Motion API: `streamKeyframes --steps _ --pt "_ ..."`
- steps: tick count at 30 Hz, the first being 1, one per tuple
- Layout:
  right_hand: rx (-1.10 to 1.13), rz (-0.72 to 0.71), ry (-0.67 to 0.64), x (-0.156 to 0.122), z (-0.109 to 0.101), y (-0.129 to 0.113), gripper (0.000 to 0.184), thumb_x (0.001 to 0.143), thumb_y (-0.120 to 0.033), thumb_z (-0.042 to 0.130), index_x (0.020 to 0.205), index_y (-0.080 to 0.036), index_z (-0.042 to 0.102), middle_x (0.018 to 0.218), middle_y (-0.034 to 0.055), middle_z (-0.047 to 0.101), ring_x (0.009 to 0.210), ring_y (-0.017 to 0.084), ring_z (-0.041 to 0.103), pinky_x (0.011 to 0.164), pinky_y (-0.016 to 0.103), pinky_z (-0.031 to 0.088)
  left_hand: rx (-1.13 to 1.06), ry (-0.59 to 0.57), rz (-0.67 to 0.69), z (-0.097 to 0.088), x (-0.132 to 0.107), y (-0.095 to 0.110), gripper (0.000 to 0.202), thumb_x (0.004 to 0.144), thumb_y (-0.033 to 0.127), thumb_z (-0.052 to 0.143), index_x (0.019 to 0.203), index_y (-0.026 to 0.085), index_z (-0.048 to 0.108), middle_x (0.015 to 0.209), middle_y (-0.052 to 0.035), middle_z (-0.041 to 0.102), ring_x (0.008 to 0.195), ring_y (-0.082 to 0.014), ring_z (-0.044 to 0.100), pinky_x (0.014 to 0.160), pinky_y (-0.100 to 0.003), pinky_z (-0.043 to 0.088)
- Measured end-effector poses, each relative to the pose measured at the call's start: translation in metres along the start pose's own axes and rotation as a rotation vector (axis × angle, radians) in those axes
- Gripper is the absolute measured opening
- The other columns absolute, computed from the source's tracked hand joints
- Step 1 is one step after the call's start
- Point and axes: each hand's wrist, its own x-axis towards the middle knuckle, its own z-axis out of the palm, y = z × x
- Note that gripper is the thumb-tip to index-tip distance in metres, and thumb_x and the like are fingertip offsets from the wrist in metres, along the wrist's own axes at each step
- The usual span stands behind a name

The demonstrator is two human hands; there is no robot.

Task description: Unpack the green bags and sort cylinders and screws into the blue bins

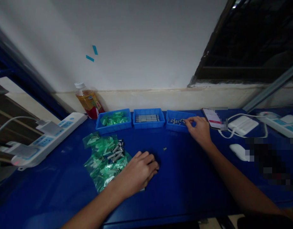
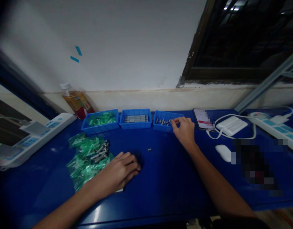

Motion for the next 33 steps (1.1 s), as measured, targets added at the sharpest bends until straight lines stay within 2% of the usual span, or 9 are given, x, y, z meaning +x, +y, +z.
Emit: streamKeyframes --steps 4,8,10,14,17,22,24,28,33 --pt "-0.007 0.039 0.042 -0.002 0.0 -0.003 0.02 0.083 -0.034 0.053 0.077 -0.018 0.064 0.076 0.0056 0.065 0.081 0.024 0.054 0.077 0.037 0.036 -0.11 0.093 0.003 0.004 0.001 -0.003 0.018 0.094 0.023 0.042 0.103 0.022 0.057 0.098 -0.0054 0.06 0.093 -0.0205 0.054 0.088 -0.039 0.04" --pt "0.071 -0.066 0.099 -0.015 -0.012 -0.031 0.015 0.085 -0.03 0.052 0.085 -0.019 0.063 0.079 0.0056 0.065 0.086 0.024 0.054 0.079 0.039 0.036 -0.428 0.255 -0.074 0.001 0.005 -0.01 0.015 0.093 0.023 0.045 0.104 0.019 0.053 0.094 -0.0049 0.06 0.087 -0.0161 0.057 0.08 -0.029 0.045" --pt "0.206 -0.204 0.046 -0.028 -0.019 -0.057 0.012 0.085 -0.027 0.053 0.09 -0.019 0.061 0.081 0.0051 0.064 0.083 0.022 0.054 0.077 0.037 0.038 -0.589 0.326 -0.14 -0.004 0.009 -0.015 0.013 0.091 0.026 0.05 0.1 0.018 0.05 0.085 -0.0022 0.059 0.077 -0.0134 0.057 0.071 -0.025 0.046" --pt "0.415 -0.455 -0.202 -0.058 -0.024 -0.106 0.017 0.085 -0.022 0.055 0.101 -0.019 0.056 0.086 0.0056 0.062 0.083 0.02 0.054 0.074 0.035 0.04 -0.74 0.41 -0.203 -0.015 0.023 -0.024 0.019 0.087 0.034 0.055 0.088 0.017 0.048 0.078 0.0003 0.055 0.071 -0.0118 0.054 0.065 -0.022 0.044" --pt "0.45 -0.486 -0.279 -0.069 -0.021 -0.122 0.01 0.088 -0.021 0.052 0.097 -0.019 0.055 0.086 0.006 0.062 0.081 0.019 0.053 0.072 0.035 0.039 -0.754 0.387 -0.195 -0.016 0.03 -0.027 0.022 0.086 0.037 0.056 0.083 0.017 0.048 0.075 0.0015 0.053 0.069 -0.0111 0.051 0.063 -0.022 0.042" --pt "0.439 -0.463 -0.307 -0.067 -0.014 -0.121 0.01 0.091 -0.024 0.049 0.088 -0.018 0.056 0.08 0.0048 0.062 0.076 0.018 0.052 0.07 0.034 0.038 -0.775 0.383 -0.191 -0.009 0.026 -0.027 0.018 0.091 0.034 0.049 0.088 0.016 0.05 0.075 0.0007 0.056 0.069 -0.0112 0.054 0.063 -0.021 0.043" --pt "0.459 -0.417 -0.313 -0.064 -0.012 -0.124 0.015 0.092 -0.024 0.046 0.083 -0.018 0.057 0.076 0.0039 0.061 0.075 0.018 0.052 0.07 0.034 0.038 -0.71 0.394 -0.14 -0.009 0.02 -0.028 0.014 0.092 0.028 0.046 0.098 0.017 0.052 0.083 -0.0019 0.06 0.076 -0.0124 0.057 0.069 -0.023 0.045" --pt "0.486 -0.325 -0.311 -0.059 -0.007 -0.135 0.029 0.094 -0.022 0.038 0.069 -0.019 0.052 0.068 0.0028 0.057 0.07 0.017 0.05 0.067 0.032 0.037 -0.434 0.445 -0.07 -0.01 0.013 -0.032 0.022 0.088 0.022 0.052 0.11 0.019 0.051 0.091 -0.0046 0.061 0.084 -0.0153 0.059 0.077 -0.027 0.046" --pt "0.476 -0.311 -0.302 -0.065 -0.003 -0.14 0.032 0.094 -0.023 0.036 0.065 -0.02 0.049 0.064 0.0016 0.055 0.065 0.015 0.049 0.066 0.031 0.037 -0.322 0.488 -0.033 -0.012 0.012 -0.03 0.014 0.09 0.024 0.049 0.101 0.017 0.055 0.084 -0.0047 0.063 0.078 -0.0149 0.06 0.073 -0.026 0.047"
